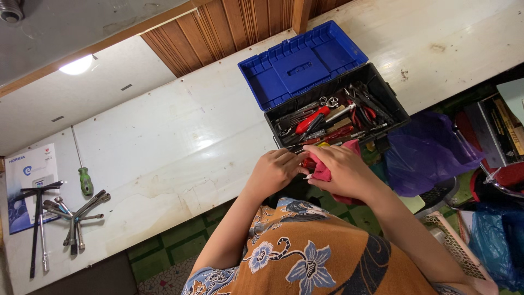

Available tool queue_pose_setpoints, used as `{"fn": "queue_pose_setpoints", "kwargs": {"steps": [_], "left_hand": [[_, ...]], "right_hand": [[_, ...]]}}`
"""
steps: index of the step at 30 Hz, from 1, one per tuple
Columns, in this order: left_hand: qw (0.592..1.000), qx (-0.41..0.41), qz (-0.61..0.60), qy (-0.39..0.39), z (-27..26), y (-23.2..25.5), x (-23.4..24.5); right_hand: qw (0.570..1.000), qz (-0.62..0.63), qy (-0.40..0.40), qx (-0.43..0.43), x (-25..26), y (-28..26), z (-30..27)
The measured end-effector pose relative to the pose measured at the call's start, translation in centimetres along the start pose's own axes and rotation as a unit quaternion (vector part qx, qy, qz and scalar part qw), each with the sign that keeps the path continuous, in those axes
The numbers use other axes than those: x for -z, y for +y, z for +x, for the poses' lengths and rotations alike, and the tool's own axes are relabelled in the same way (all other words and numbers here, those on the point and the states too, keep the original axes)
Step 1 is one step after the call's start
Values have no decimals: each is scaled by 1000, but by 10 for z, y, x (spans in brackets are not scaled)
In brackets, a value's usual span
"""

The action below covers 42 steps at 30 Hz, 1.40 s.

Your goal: The person takes screwdrivers, wrenches and socket tools out of an open toolbox and wipes each one with a pink cloth, laying the wiped tools on the white workbench next to the box.

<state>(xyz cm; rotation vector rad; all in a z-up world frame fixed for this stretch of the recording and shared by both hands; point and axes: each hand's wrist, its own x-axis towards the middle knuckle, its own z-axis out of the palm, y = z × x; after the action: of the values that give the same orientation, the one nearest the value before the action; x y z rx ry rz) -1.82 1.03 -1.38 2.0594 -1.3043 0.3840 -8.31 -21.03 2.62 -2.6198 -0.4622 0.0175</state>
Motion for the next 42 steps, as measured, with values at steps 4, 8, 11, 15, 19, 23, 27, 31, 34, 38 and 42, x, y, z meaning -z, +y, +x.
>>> {"fn": "queue_pose_setpoints", "kwargs": {"steps": [4, 8, 11, 15, 19, 23, 27, 31, 34, 38, 42], "left_hand": [[999, 49, 1, 4, -3, -3, 5], [993, 113, -45, -5, -1, 3, -7], [971, 193, -130, -45, 3, 9, -13], [895, 343, -254, -128, 9, 6, -6], [874, 390, -219, -187, 13, -3, 8], [875, 398, -204, -185, 13, -8, 13], [889, 362, -203, -192, 14, -8, 2], [904, 347, -165, -187, 16, -2, -8], [925, 325, -128, -152, 17, 3, -11], [954, 278, -33, -109, 23, 8, -12], [964, 239, -20, -117, 25, 11, -12]], "right_hand": [[998, -26, 46, 21, 0, 10, -5], [990, -93, 89, 63, -16, 4, -7], [980, -141, 106, 91, -28, -5, -7], [977, -171, 91, 93, -29, -5, -9], [978, -143, 126, 90, -24, 2, -14], [968, -173, 155, 97, -20, 12, -13], [945, -238, 169, 145, -32, 9, -12], [958, -199, 156, 135, -38, 5, -8], [969, -177, 140, 102, -31, 6, -3], [996, -62, 58, 39, -12, 10, 6], [990, 92, -98, -35, 7, 24, 15]]}}
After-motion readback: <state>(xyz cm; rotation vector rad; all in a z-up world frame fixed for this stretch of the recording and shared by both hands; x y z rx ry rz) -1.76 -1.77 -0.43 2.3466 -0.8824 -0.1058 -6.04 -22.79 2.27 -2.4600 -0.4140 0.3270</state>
